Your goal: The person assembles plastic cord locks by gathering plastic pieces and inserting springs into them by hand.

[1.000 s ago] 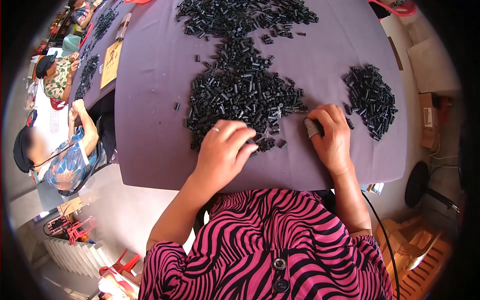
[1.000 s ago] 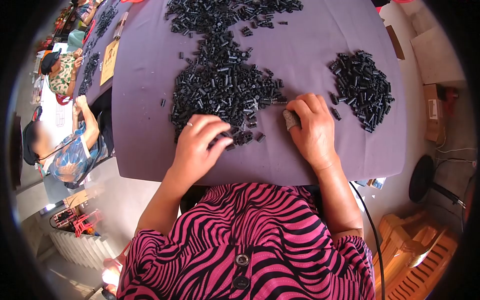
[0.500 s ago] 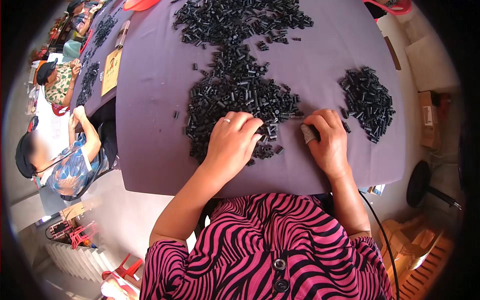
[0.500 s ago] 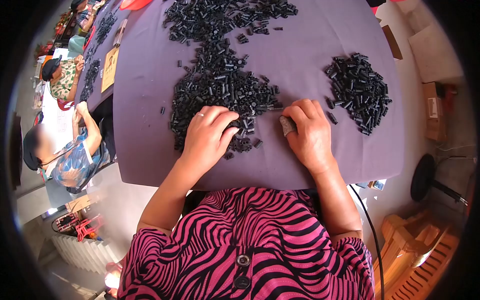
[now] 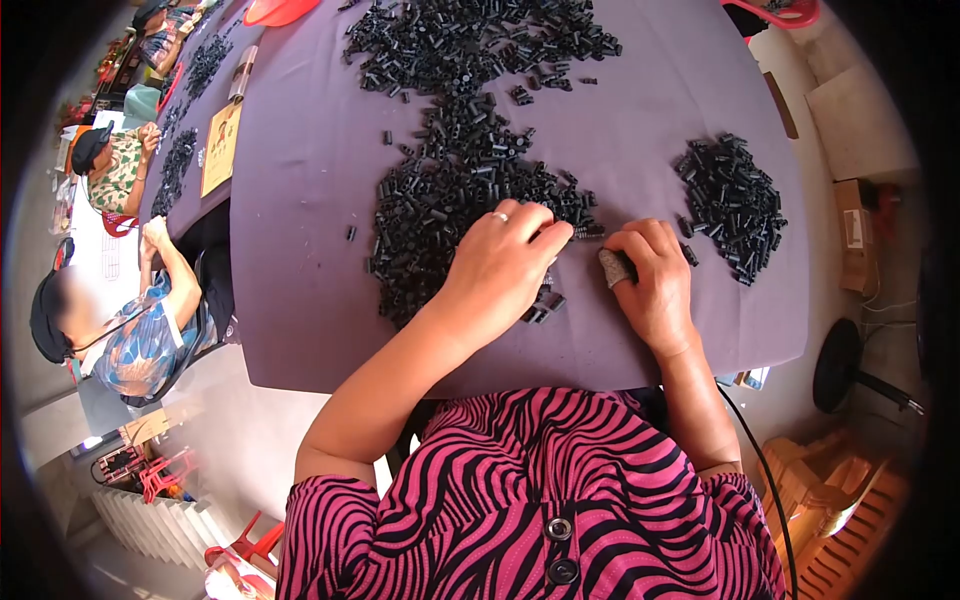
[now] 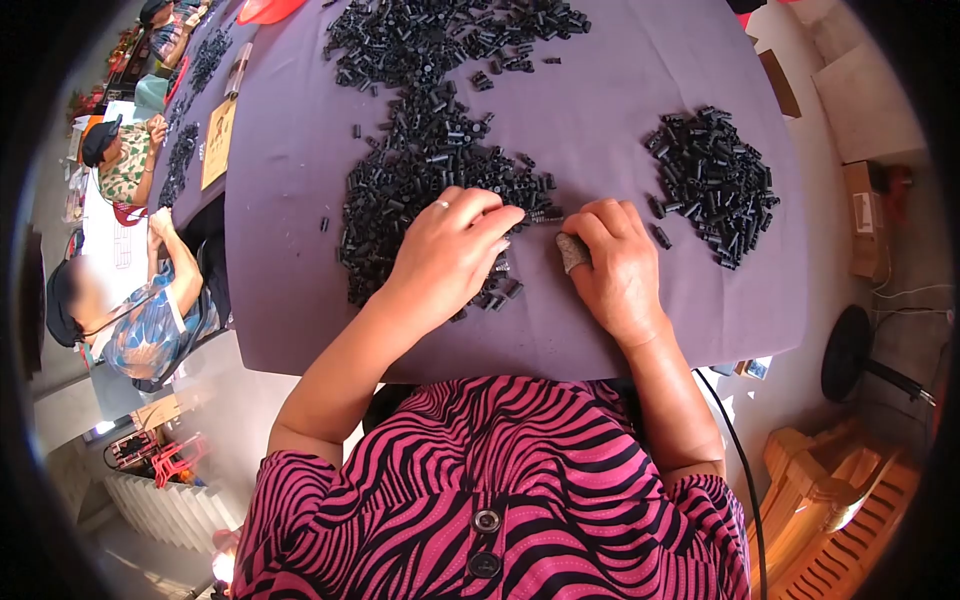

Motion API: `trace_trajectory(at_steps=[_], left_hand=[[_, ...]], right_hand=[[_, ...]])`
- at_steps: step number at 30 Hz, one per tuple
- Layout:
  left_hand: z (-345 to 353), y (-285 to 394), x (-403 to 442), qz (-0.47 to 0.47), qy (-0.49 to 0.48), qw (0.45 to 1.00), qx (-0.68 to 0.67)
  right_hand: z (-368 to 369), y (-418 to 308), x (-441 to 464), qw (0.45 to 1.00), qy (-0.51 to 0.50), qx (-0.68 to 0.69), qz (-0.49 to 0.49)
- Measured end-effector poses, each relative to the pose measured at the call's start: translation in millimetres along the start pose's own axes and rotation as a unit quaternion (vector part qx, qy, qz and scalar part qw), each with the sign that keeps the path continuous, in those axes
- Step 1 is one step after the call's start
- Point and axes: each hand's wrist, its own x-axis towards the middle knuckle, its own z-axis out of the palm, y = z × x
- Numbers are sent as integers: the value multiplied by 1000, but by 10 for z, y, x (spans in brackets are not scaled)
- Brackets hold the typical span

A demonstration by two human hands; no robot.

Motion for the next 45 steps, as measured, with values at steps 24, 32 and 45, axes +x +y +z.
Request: trace_trajectory(at_steps=[24, 32, 45], left_hand=[[-190, -128, -164, -78, 23, 996, -24], [-90, -105, 11, -45, -4, 999, 19], [-168, -248, -304, -193, 32, 958, -212]], right_hand=[[0, 13, 6, 1000, 0, 2, -7], [-4, 2, 3, 1000, 0, 8, -5], [4, 17, 3, 1000, 1, 5, 0]])
